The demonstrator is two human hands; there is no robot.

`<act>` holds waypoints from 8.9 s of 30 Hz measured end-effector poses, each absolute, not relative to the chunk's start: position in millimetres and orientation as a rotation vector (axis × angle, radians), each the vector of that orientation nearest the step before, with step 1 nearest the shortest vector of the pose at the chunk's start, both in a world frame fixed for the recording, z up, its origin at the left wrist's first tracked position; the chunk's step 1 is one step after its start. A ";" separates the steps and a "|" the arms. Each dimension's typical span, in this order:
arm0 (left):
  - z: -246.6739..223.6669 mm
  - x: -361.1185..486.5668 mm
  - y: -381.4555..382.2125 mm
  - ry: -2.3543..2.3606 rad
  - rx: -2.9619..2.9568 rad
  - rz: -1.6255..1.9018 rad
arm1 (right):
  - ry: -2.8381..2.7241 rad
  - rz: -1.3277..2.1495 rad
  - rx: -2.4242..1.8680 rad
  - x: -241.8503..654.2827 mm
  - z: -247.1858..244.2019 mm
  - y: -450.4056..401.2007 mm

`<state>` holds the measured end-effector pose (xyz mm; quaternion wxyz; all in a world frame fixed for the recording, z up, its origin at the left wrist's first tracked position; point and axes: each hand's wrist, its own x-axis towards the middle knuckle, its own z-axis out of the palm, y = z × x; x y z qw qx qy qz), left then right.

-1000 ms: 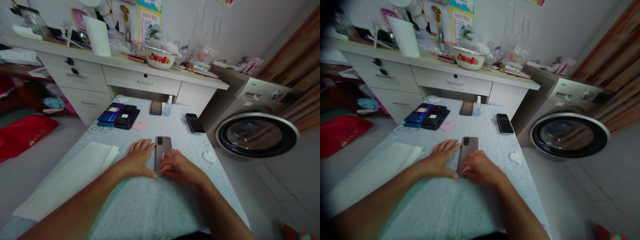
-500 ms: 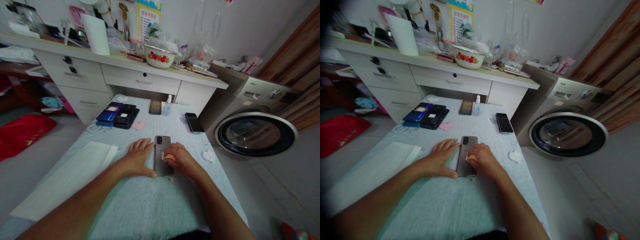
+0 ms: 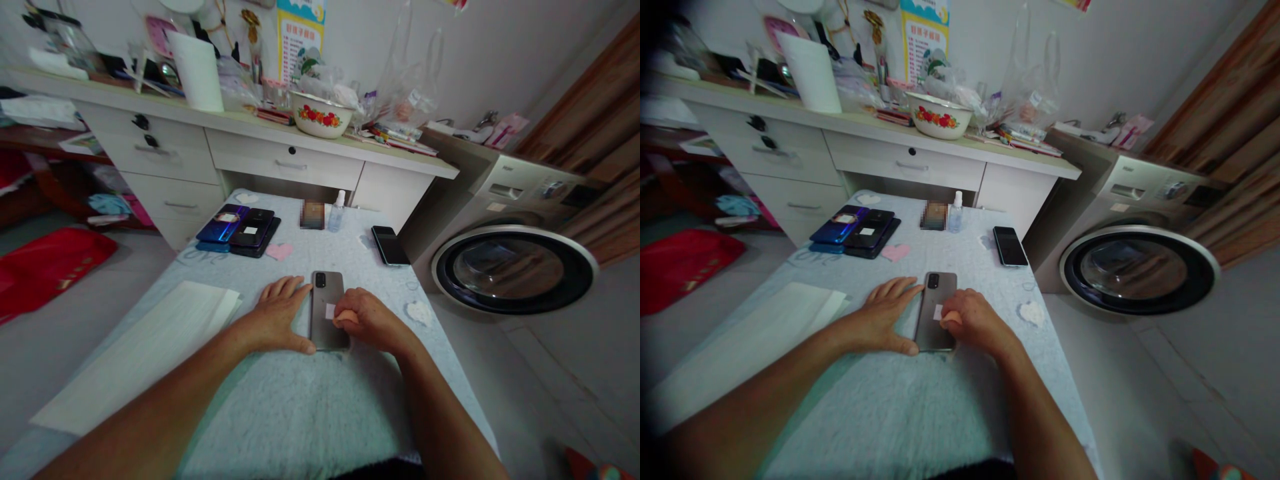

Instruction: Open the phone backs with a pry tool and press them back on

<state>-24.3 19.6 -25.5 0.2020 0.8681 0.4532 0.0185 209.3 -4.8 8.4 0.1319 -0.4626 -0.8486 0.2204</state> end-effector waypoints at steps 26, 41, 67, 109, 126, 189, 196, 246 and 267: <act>-26.1 -23.9 20.3 1.268 2.419 0.065 | -2.386 0.577 -1.462 215.8 6.1 -2.5; -24.9 -23.3 20.1 1.265 2.417 0.064 | -2.501 1.006 -1.117 221.4 15.2 -9.4; -28.5 -24.5 21.0 1.280 2.441 0.056 | -2.562 0.935 -0.981 210.1 9.7 -11.4; -26.3 -22.6 20.5 1.287 2.425 0.029 | -2.343 0.814 -1.370 220.6 7.8 -0.7; -25.3 -22.3 20.3 1.271 2.408 0.080 | -2.414 0.644 -1.475 212.8 11.3 13.3; -23.7 -21.1 18.2 1.285 2.434 0.007 | -2.037 0.402 -1.552 219.9 -30.4 64.0; -20.4 -20.3 17.7 1.287 2.407 0.019 | -2.005 0.325 -1.602 219.3 -36.7 69.1; -26.8 -22.4 18.9 1.265 2.428 0.068 | -2.171 0.153 -1.690 196.0 -26.4 67.9; -27.8 -23.5 18.7 1.253 2.428 0.095 | -2.316 0.077 -1.745 194.6 -11.7 61.2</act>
